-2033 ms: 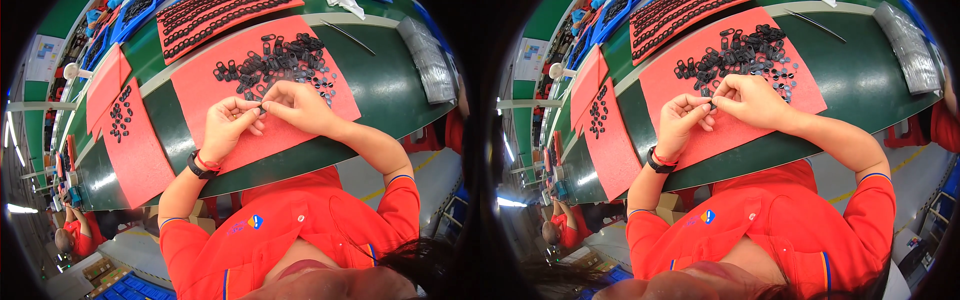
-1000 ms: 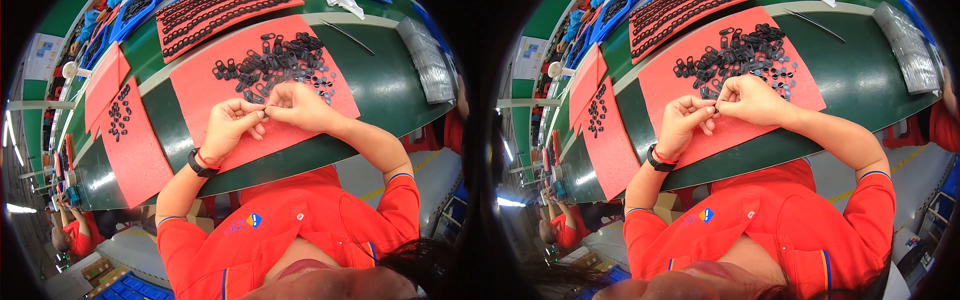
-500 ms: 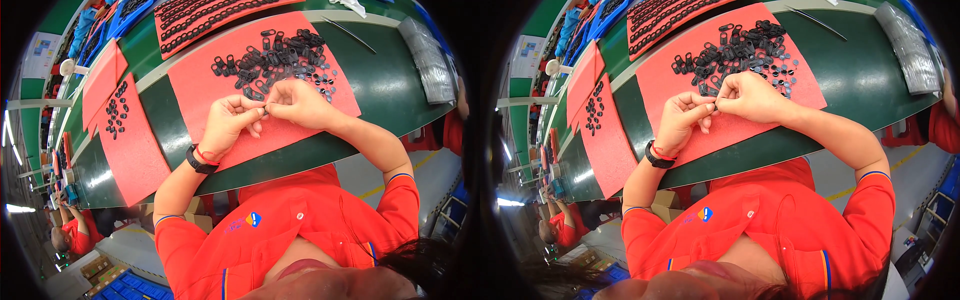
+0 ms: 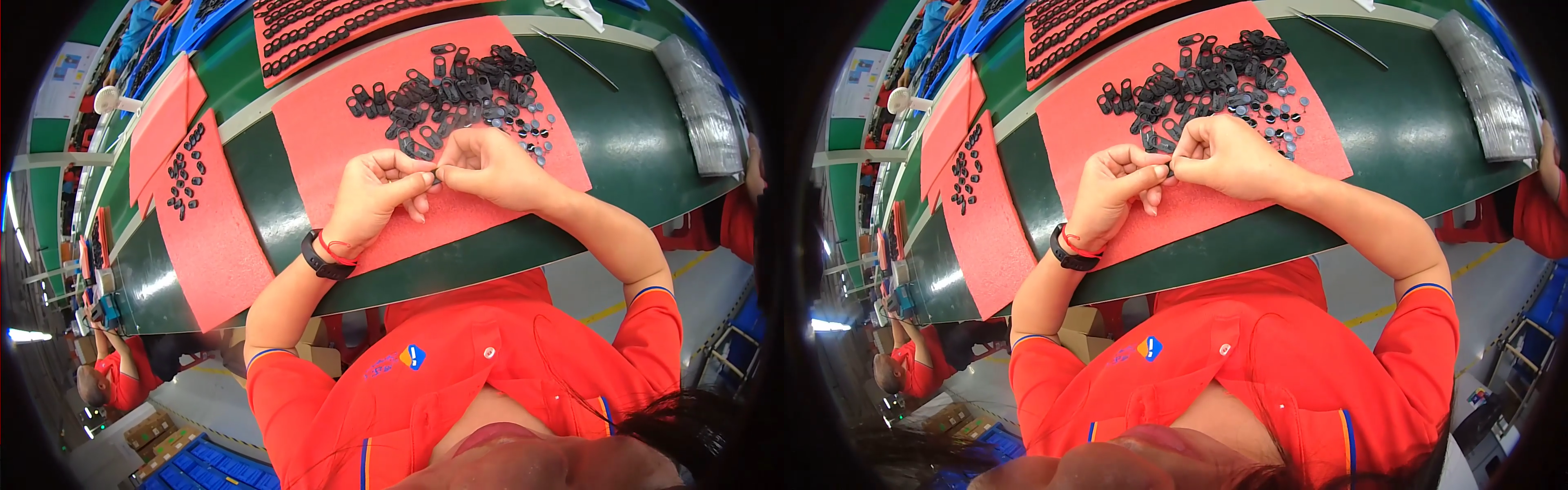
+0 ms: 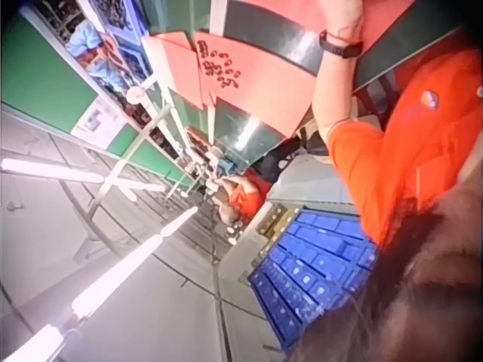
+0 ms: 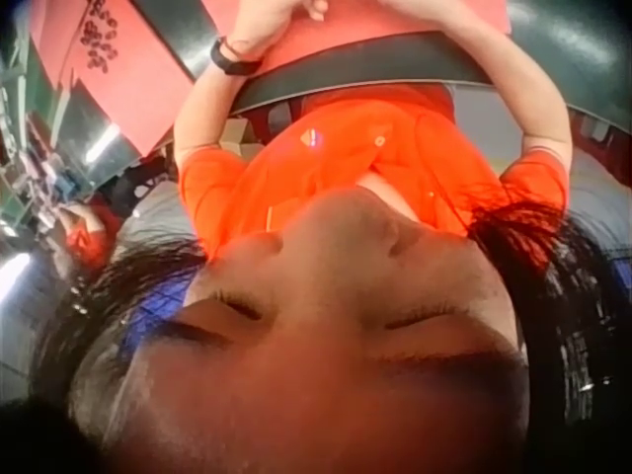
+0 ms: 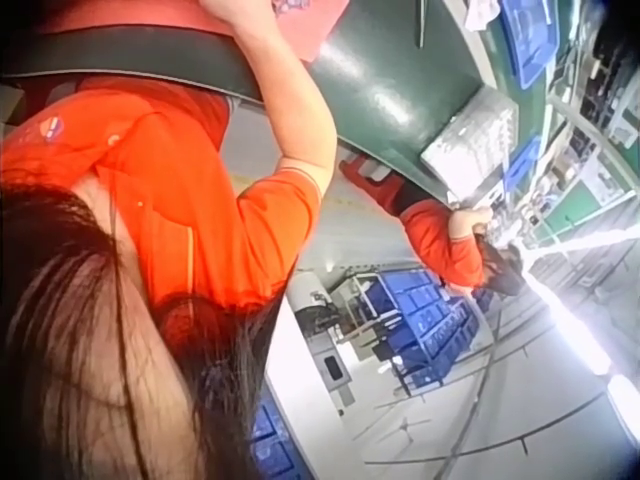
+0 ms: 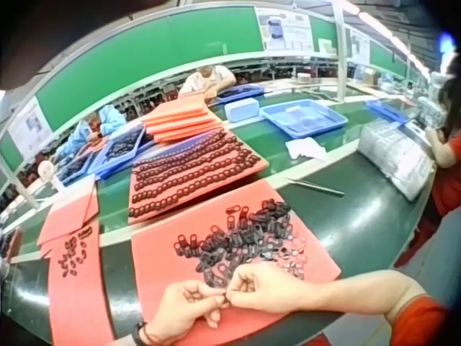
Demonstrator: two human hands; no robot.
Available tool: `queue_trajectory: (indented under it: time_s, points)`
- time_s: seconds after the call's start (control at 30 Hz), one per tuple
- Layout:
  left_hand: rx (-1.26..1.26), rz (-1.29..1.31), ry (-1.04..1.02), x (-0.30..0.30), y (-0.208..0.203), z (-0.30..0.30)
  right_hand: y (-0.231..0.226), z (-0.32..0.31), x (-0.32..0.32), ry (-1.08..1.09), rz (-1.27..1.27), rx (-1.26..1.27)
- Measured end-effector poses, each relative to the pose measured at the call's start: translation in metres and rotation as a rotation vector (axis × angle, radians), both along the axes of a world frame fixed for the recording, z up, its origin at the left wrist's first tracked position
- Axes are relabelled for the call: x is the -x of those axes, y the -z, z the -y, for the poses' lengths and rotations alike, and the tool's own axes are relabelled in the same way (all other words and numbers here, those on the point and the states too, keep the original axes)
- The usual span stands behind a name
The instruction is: The person assembles small black plastic or rubber components by hand at a factory workstation.
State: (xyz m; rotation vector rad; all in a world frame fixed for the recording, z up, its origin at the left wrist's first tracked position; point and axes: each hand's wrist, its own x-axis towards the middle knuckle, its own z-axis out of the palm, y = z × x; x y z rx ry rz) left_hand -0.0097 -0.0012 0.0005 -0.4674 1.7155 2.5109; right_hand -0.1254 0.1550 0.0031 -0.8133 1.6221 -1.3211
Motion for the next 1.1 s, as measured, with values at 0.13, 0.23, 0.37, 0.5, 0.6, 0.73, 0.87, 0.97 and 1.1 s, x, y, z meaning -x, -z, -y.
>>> queue_trajectory:
  time_s: [0.13, 0.23, 0.37, 0.5, 0.6, 0.73, 0.87, 0.97, 1.1]
  points:
    - [-0.004, 0.016, -0.003, 0.0002, -0.0001, 0.0, -0.001, -0.0004, -0.0002, 0.003, -0.005, -0.009]
    - [0.004, 0.021, 0.002, -0.0001, 0.0003, -0.0003, -0.0019, -0.0005, 0.0002, -0.006, -0.007, -0.023]
    - [0.014, 0.013, 0.0, -0.0006, 0.0015, -0.0003, -0.001, -0.0007, 0.0002, -0.005, -0.044, -0.034]
    - [0.01, 0.015, -0.001, -0.0007, 0.0014, -0.0008, -0.0019, -0.0007, -0.0006, -0.006, -0.059, -0.055]
    - [0.005, 0.012, -0.02, -0.0004, 0.0008, -0.0026, 0.0003, -0.0002, -0.0008, 0.003, -0.023, -0.028]
    - [0.003, 0.013, -0.034, -0.0002, 0.0006, -0.0028, 0.0031, 0.0003, 0.0002, -0.003, 0.019, 0.015]
    - [0.018, -0.003, -0.026, -0.0005, 0.0009, -0.0033, -0.0008, 0.0009, -0.0007, 0.003, -0.016, -0.021]
    - [0.035, -0.003, -0.021, -0.0011, 0.0002, -0.004, -0.0036, 0.0021, -0.0027, 0.009, -0.086, -0.058]
    - [0.047, 0.002, -0.019, -0.0001, 0.0019, -0.002, 0.0002, 0.0025, -0.0037, 0.034, -0.117, -0.025]
